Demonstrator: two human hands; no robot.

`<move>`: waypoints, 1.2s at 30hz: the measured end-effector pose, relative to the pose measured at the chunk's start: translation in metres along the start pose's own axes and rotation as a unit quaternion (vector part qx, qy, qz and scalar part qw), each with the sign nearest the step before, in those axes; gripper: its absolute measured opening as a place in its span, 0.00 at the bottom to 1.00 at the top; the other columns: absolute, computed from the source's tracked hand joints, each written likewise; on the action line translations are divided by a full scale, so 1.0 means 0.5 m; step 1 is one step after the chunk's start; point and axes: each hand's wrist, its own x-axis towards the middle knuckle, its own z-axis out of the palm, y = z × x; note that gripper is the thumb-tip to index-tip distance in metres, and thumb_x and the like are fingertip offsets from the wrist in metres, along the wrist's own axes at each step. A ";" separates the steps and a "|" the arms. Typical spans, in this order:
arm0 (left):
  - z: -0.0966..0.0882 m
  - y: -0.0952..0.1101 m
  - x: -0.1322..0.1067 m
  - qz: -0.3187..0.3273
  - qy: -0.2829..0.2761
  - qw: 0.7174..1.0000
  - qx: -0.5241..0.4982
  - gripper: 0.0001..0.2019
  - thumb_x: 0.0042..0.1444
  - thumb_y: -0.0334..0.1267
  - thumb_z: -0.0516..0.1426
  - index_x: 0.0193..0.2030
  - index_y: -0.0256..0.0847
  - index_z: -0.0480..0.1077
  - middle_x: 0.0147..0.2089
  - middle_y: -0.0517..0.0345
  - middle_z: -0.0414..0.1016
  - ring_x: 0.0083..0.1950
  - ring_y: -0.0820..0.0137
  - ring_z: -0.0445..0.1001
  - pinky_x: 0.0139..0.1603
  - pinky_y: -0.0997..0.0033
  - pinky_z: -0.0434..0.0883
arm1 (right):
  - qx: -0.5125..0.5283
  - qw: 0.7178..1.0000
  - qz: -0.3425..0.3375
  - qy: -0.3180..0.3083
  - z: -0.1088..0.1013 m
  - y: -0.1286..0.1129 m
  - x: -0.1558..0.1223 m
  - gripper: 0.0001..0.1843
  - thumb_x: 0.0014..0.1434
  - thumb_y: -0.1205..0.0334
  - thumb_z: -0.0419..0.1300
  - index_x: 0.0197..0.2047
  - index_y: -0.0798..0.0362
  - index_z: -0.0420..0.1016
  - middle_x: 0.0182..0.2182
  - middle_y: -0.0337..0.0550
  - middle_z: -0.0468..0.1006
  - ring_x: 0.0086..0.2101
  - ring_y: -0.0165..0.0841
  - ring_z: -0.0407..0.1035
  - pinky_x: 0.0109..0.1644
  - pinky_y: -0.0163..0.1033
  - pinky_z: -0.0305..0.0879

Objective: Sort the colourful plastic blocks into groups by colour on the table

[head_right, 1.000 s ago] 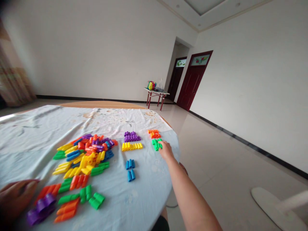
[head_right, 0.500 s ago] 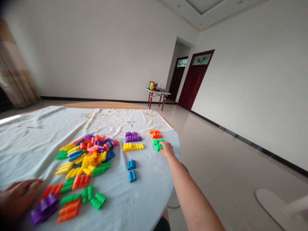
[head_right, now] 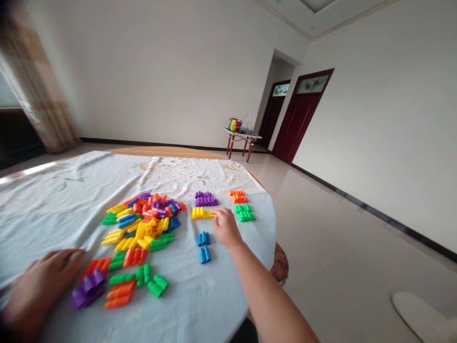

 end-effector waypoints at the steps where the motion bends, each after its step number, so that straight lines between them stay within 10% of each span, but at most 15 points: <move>1: -0.017 0.016 -0.010 -0.006 -0.014 1.000 -0.006 0.25 0.57 0.51 0.40 0.46 0.42 0.72 0.53 0.50 0.70 0.54 0.56 0.64 0.50 0.57 0.63 | 0.037 0.999 -0.018 -0.008 0.017 -0.032 -0.002 0.17 0.54 0.74 0.52 0.44 0.53 0.73 0.43 0.46 0.74 0.46 0.35 0.66 0.54 0.44 0.60; 10: -0.058 0.060 -0.045 -0.016 -0.008 0.999 -0.039 0.25 0.59 0.48 0.38 0.44 0.42 0.72 0.53 0.48 0.70 0.54 0.54 0.64 0.52 0.54 0.60 | 0.139 0.974 -0.062 -0.168 0.149 -0.209 -0.037 0.11 0.54 0.70 0.58 0.41 0.53 0.74 0.37 0.42 0.77 0.40 0.32 0.68 0.47 0.38 0.64; 36: -0.045 0.054 -0.042 -0.027 0.006 0.999 -0.045 0.22 0.58 0.48 0.40 0.43 0.44 0.73 0.52 0.51 0.71 0.54 0.55 0.64 0.52 0.53 0.61 | 0.072 0.987 -0.082 -0.119 0.171 -0.177 -0.056 0.18 0.59 0.76 0.50 0.46 0.50 0.74 0.40 0.43 0.73 0.44 0.34 0.64 0.49 0.41 0.62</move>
